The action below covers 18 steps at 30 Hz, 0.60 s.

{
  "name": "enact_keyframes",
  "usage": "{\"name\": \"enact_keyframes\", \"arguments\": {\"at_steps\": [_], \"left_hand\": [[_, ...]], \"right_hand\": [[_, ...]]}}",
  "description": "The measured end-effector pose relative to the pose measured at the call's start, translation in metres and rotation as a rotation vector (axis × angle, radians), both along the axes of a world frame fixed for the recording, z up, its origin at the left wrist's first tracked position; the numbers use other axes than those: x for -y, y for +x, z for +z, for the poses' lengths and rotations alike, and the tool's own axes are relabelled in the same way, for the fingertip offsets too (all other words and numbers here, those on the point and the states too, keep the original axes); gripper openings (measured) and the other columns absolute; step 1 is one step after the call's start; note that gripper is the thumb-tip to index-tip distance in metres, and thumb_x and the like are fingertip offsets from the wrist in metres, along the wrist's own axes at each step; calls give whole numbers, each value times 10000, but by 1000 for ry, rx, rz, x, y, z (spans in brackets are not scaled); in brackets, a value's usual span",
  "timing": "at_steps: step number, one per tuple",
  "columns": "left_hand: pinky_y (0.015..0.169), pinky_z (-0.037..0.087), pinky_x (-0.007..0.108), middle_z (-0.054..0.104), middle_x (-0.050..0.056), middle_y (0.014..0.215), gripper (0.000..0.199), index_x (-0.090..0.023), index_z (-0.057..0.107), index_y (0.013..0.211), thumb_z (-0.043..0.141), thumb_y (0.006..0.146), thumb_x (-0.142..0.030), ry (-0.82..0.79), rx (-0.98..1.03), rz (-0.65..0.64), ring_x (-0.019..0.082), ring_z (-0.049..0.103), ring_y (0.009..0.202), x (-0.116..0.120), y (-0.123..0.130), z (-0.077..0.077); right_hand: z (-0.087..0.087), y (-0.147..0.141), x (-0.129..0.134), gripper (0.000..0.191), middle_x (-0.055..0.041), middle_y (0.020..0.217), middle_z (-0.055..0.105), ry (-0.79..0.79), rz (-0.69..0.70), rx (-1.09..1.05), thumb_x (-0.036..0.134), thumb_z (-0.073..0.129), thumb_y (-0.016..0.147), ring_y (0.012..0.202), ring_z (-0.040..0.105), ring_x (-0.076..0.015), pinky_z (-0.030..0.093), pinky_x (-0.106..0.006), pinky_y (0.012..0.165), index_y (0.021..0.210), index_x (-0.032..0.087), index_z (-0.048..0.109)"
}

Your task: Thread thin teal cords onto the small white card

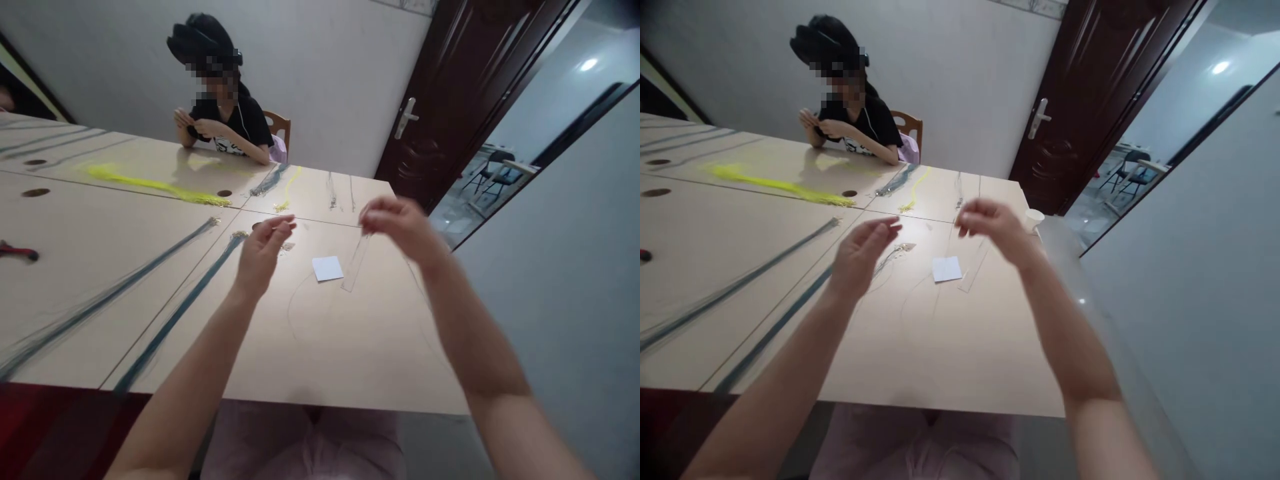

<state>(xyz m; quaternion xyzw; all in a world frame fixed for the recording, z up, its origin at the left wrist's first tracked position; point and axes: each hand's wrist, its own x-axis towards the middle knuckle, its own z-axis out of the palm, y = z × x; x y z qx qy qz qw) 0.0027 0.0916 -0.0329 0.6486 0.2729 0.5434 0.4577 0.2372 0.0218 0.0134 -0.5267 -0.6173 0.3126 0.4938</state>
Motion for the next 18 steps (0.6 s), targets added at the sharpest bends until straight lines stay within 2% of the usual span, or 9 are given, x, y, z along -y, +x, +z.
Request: {"name": "enact_keyframes", "arguments": {"at_steps": [2,5,7,9,12,15,18], "left_hand": [[889,462,348,614,101,1041,341,-129,576,1009,531,801,-396,-146,24,-96,156,591,951,0,24,-21],[813,487,328,609,112,1037,343,-117,564,979,539,784,-398,-327,-18,-205,160,602,908,6,51,-50],[720,493,285,607,112,1031,349,-124,560,976,510,795,-417,-402,-105,-246,155,611,854,11,61,-65],[622,464,238,616,99,1003,351,-137,561,983,485,805,-429,-412,-201,-249,123,606,737,12,67,-75],[552,412,219,637,71,881,336,-137,581,959,485,806,-420,-338,-289,-209,77,520,567,7,70,-87],[550,395,222,637,53,794,319,-135,610,926,505,796,-406,-240,-332,-145,80,462,543,0,70,-99],[554,386,220,645,49,807,305,-141,627,917,520,790,-397,-194,-369,-82,87,465,564,-5,70,-109]], "right_hand": [[-42,-9,-4,133,-7,752,612,-42,30,-107,278,593,778,669,569,-109,451,-266,669,800,147,593],[-105,-17,-11,138,11,698,592,-79,-46,-264,304,569,747,621,536,-99,415,-246,629,775,169,583],[-132,-19,-15,154,25,655,564,-74,-87,-304,327,572,729,605,519,-105,410,-248,622,774,180,575],[-147,-19,-18,159,30,639,542,-79,-98,-304,343,561,727,600,509,-113,412,-251,618,772,190,568],[-156,-19,-24,153,30,647,533,-79,-108,-301,352,552,731,597,502,-118,415,-253,612,768,204,561],[-165,-19,-30,147,29,654,534,-75,-124,-323,346,563,725,589,497,-117,413,-253,610,759,203,557],[-174,-19,-34,145,30,649,534,-93,-155,-324,339,570,717,573,489,-113,409,-249,594,752,198,556]]}}
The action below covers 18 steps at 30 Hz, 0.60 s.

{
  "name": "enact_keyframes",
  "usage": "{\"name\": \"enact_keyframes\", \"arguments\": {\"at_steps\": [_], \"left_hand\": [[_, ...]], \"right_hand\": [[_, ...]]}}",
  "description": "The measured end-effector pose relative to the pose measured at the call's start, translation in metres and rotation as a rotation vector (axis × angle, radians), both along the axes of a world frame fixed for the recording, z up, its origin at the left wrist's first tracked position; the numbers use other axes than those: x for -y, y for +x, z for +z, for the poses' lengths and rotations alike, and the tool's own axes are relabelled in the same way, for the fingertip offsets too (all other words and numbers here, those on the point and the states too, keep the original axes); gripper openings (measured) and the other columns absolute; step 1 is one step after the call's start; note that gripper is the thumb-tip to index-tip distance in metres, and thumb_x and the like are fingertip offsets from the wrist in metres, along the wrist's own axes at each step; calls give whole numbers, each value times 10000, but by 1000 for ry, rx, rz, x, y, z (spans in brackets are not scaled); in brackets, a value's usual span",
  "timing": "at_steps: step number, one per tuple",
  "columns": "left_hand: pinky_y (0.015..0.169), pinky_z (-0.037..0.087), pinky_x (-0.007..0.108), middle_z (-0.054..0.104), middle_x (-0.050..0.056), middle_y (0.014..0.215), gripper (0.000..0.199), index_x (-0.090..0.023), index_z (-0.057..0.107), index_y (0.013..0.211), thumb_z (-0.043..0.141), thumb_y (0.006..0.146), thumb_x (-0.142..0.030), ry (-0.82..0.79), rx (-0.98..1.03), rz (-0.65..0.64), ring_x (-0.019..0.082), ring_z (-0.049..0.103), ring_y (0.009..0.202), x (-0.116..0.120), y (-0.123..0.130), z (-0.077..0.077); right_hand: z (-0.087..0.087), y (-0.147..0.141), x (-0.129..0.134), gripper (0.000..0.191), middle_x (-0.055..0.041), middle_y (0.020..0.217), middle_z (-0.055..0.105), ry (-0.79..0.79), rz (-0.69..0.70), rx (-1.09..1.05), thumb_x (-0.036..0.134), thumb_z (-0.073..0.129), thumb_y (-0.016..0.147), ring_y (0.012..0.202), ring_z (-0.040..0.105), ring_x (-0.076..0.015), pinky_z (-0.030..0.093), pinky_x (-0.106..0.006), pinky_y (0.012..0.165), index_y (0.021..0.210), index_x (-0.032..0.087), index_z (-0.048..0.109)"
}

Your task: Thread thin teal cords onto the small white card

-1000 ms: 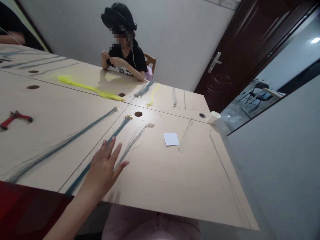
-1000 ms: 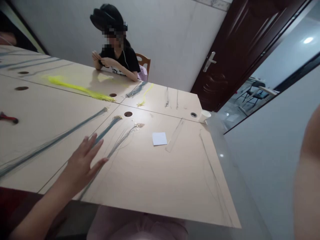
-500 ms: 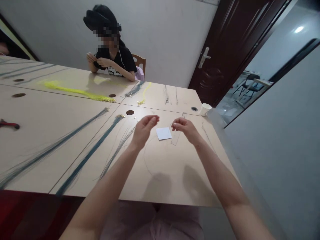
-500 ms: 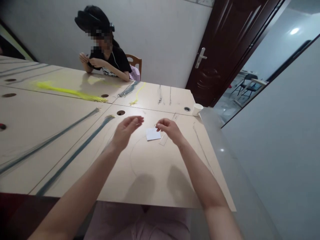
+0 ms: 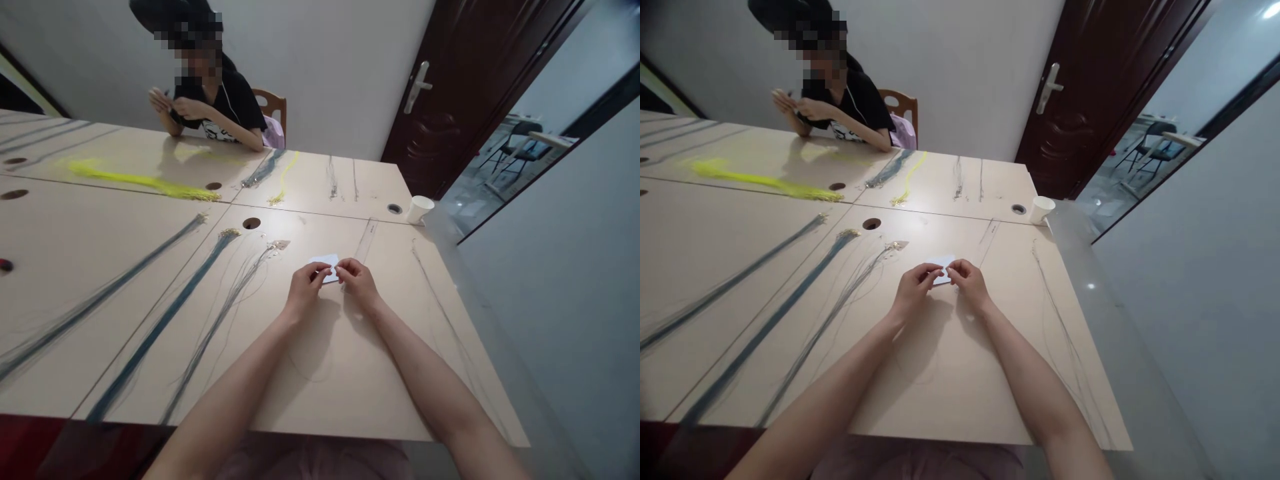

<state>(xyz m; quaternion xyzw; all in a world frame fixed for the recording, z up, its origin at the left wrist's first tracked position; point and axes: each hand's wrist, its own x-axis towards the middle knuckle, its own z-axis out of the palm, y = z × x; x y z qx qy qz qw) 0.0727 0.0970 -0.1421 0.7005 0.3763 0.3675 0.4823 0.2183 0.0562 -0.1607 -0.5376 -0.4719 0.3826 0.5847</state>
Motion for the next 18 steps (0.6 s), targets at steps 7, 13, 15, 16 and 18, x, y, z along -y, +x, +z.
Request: {"name": "enact_keyframes", "arguments": {"at_steps": [7,13,15,16,18], "left_hand": [[573,405,221,655,24,758,188,-167,654,834,554,786,-319,131,-41,43,102,525,602,-3,1,-14],[584,407,215,632,12,737,120,-170,625,808,541,802,-255,257,-39,16,101,534,633,-1,3,-19],[583,403,213,621,11,735,119,-168,611,809,524,814,-249,283,-43,23,99,527,635,-1,3,-20],[582,400,213,615,11,733,118,-167,605,809,517,818,-245,291,-48,31,97,522,632,-2,2,-20],[581,395,212,605,10,730,110,-166,593,810,507,825,-233,304,-61,39,95,514,632,-3,1,-21]], "right_hand": [[-9,-1,0,126,36,634,531,10,-15,-28,315,584,725,555,481,-104,401,-237,559,748,193,563],[-12,-1,0,99,31,642,551,14,-8,-17,296,580,735,552,494,-106,412,-239,548,745,198,564],[-12,-1,1,96,33,627,545,16,-10,15,293,577,743,553,496,-108,412,-239,547,746,198,565],[-13,-1,1,98,34,618,540,19,-15,36,295,574,748,549,495,-108,410,-239,544,750,197,567],[-14,-2,2,110,29,629,545,36,-38,85,303,568,760,546,493,-110,405,-240,535,777,194,572]]}}
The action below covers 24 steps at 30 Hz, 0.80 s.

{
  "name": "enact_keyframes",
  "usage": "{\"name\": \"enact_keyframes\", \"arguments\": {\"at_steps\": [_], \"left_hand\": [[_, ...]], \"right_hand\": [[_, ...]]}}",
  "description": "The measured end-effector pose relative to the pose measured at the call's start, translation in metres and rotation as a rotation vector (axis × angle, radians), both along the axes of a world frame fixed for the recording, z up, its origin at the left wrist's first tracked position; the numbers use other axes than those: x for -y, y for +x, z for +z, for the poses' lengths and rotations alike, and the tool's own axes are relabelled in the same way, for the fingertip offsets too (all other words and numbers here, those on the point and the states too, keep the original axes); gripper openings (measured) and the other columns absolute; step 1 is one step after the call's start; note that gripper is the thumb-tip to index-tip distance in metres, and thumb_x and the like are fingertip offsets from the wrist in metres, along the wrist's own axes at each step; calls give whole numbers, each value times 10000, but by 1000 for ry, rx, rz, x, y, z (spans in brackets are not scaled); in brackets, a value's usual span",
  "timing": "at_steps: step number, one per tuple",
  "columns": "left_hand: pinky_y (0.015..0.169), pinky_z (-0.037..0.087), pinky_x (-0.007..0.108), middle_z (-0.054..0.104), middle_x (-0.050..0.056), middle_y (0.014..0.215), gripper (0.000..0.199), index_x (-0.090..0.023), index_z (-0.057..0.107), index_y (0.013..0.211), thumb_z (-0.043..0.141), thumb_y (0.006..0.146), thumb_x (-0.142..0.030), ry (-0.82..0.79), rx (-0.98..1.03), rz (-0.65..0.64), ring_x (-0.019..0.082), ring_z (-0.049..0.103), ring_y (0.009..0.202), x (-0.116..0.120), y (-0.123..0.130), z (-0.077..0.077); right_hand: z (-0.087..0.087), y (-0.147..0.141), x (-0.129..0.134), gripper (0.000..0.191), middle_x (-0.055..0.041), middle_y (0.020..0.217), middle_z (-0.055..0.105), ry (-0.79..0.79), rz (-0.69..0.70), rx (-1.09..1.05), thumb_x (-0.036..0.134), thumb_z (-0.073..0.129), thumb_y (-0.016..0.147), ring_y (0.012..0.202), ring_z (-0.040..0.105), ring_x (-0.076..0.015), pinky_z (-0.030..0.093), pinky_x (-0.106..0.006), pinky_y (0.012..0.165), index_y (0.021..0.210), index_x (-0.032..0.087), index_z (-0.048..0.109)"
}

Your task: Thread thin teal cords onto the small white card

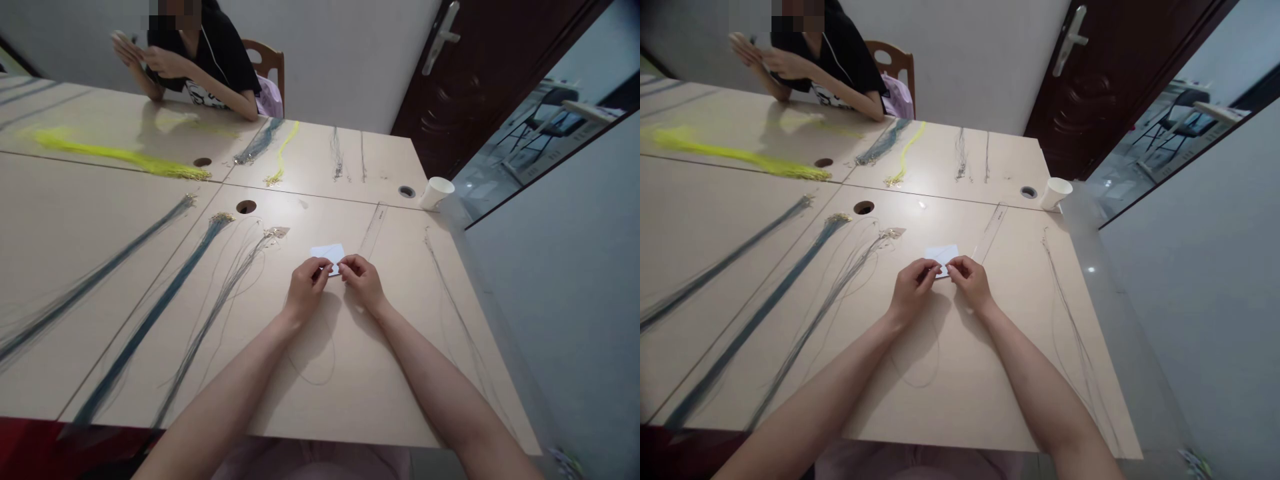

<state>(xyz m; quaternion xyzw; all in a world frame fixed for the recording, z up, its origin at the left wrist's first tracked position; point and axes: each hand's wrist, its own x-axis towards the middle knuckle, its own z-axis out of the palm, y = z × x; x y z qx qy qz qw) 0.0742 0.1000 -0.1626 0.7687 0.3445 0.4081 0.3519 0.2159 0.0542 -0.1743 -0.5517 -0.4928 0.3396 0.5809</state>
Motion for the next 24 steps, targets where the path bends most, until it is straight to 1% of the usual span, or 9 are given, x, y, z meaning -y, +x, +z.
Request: {"name": "enact_keyframes", "arguments": {"at_steps": [4,7,10,14,19,24], "left_hand": [[618,399,214,588,15,753,94,-165,571,822,486,837,-203,54,-35,-30,101,519,685,-1,-2,-1],[651,402,218,585,23,787,97,-165,555,827,463,849,-188,102,-62,-59,104,517,722,0,-2,-1],[662,403,222,582,26,800,95,-166,548,836,456,853,-182,116,-71,-69,107,515,737,2,-2,-1],[648,403,223,580,22,790,95,-170,555,827,463,847,-184,83,-52,-64,108,514,721,3,-1,-1],[625,399,216,577,8,754,78,-171,559,814,487,835,-193,18,-8,-32,101,512,690,3,1,-1],[549,372,204,563,-4,743,68,-176,559,837,518,823,-229,-9,24,19,74,457,580,5,1,1]], "right_hand": [[2,-3,4,131,-4,745,581,56,-69,149,306,552,785,588,503,-119,401,-250,543,851,198,583],[7,-5,6,89,-5,731,568,110,-75,251,272,537,799,602,491,-121,391,-253,553,792,198,587],[11,-6,7,82,4,690,545,154,-75,292,229,531,796,591,470,-119,387,-254,562,730,197,567],[11,-6,7,79,8,682,538,142,-76,296,222,531,788,580,462,-117,376,-250,542,716,197,551],[8,-4,7,87,7,682,540,91,-72,256,254,533,786,591,474,-121,368,-246,527,721,197,548],[1,0,5,118,14,662,526,37,-56,160,303,540,794,583,488,-122,384,-250,540,748,195,549]]}}
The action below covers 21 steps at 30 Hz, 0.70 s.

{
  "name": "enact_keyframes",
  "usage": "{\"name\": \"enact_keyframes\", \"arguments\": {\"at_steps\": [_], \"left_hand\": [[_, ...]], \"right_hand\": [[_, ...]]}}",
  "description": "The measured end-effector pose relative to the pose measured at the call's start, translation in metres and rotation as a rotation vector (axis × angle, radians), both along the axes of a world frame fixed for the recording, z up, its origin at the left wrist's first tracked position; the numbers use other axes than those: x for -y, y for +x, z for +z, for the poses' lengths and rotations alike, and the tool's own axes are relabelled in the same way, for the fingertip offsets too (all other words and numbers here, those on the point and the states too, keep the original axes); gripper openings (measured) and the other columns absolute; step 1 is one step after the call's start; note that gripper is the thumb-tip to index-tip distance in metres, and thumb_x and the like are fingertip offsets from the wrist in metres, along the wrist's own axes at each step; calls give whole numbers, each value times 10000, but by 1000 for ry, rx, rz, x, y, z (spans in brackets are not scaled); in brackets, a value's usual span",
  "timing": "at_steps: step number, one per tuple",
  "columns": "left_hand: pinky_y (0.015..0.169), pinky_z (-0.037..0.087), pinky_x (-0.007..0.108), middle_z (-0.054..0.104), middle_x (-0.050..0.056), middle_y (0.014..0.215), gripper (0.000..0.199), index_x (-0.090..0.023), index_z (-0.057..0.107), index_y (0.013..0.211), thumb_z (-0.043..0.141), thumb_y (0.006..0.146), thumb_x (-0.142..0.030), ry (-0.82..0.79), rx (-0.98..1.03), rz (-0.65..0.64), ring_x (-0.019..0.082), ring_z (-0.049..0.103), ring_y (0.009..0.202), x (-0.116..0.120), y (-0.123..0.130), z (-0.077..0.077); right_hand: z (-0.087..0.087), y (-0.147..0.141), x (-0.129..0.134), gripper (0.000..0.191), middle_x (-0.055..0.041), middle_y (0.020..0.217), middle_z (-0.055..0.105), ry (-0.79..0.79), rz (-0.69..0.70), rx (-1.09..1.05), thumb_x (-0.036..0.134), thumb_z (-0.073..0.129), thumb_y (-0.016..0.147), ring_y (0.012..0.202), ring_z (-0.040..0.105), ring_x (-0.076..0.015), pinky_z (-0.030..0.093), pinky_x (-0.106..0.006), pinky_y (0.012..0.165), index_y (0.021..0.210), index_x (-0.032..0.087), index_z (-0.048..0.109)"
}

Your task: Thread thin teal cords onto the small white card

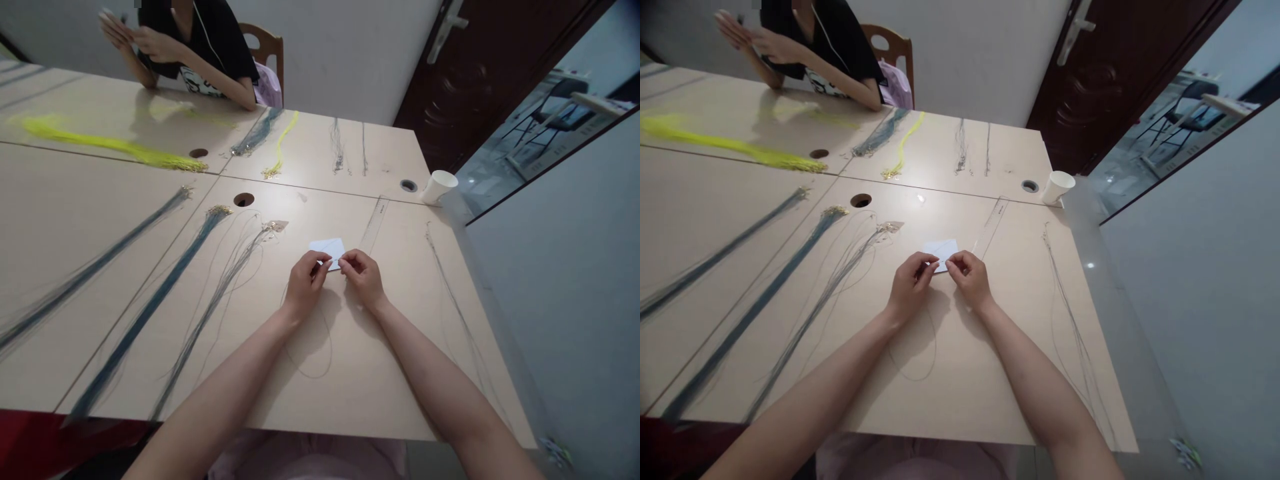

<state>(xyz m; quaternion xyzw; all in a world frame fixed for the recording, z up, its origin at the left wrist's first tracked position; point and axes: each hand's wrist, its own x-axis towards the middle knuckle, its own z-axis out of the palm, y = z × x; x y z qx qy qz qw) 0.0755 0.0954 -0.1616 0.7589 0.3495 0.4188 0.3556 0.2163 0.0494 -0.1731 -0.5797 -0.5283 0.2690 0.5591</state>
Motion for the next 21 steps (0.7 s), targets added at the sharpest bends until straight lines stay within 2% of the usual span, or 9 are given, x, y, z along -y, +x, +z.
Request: {"name": "enact_keyframes", "arguments": {"at_steps": [21], "left_hand": [[531,377,195,554,10,721,38,-163,557,789,524,807,-168,165,27,-60,66,450,566,-1,-2,2]], "right_hand": [[2,-1,1,149,22,604,524,-21,68,-105,327,565,768,555,486,-115,390,-247,538,713,189,551]]}}
